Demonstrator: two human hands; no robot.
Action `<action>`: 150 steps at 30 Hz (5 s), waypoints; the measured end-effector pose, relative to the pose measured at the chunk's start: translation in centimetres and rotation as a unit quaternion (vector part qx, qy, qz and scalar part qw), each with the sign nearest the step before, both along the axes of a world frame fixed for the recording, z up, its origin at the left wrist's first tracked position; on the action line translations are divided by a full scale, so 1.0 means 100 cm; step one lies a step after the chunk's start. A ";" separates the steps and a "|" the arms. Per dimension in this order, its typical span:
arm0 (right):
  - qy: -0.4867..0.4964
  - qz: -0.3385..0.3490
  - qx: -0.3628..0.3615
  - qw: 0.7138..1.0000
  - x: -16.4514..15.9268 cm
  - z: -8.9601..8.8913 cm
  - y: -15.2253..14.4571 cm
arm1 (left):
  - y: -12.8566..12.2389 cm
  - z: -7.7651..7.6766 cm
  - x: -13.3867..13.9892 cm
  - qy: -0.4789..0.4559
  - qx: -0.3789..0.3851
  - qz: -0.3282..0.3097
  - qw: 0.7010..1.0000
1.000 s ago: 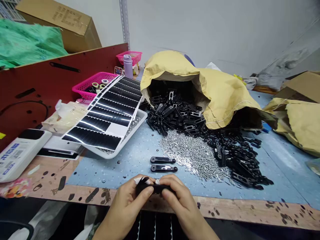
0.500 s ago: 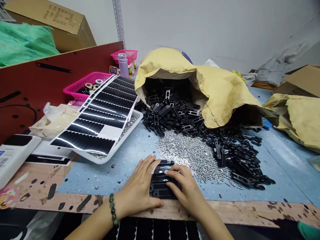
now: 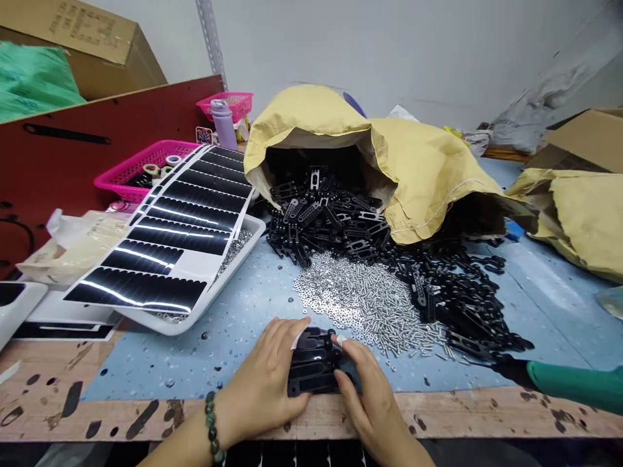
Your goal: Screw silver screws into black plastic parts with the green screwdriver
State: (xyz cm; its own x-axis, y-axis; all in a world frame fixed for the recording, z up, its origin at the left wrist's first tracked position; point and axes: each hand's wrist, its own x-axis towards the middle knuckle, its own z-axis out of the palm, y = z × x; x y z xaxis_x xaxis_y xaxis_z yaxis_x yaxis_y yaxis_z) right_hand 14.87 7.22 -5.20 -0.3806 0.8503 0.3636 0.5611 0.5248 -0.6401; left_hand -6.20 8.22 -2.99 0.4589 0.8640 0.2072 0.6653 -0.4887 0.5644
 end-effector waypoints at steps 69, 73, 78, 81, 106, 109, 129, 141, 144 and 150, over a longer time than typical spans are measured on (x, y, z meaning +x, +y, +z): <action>0.100 0.054 -0.291 0.950 -0.025 0.039 0.009 | -0.090 0.006 -0.020 0.135 0.092 0.020 0.986; 0.077 0.070 -0.295 0.950 -0.025 0.039 0.011 | -0.090 0.008 -0.021 0.135 0.090 0.014 0.987; 0.049 0.074 -0.284 0.955 -0.025 0.040 0.012 | -0.089 0.010 -0.020 0.122 0.078 0.023 0.989; 0.033 0.072 -0.274 0.959 -0.025 0.041 0.013 | -0.087 0.013 -0.022 0.127 0.079 0.008 0.989; 0.130 0.122 -0.240 0.954 -0.048 0.061 0.001 | -0.085 0.027 -0.039 -0.060 -0.050 0.219 0.973; 0.134 0.080 -0.379 0.912 -0.052 0.051 0.016 | -0.089 0.020 -0.039 0.006 0.039 0.165 0.986; 0.042 0.074 -0.461 0.883 -0.071 0.041 0.039 | -0.095 0.005 -0.038 0.030 0.066 0.120 0.990; -0.129 0.025 -0.137 0.982 -0.069 0.050 0.025 | -0.087 0.002 -0.032 0.079 0.090 0.135 0.984; -0.050 -0.031 -0.068 0.996 -0.032 0.057 0.011 | -0.090 0.006 -0.032 0.046 0.108 0.137 0.984; 0.040 -0.248 -0.185 0.950 0.055 0.012 -0.085 | -0.112 -0.017 0.003 -0.079 0.069 -0.077 0.992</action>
State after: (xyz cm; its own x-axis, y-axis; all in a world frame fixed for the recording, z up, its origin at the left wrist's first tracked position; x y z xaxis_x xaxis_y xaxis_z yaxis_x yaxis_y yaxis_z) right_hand 20.39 -1.23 -4.00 0.1159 0.9931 0.0149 0.6227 -0.0610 -0.7801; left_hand -5.89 -3.00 -4.71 0.5356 0.7449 0.3978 0.4853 -0.6570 0.5769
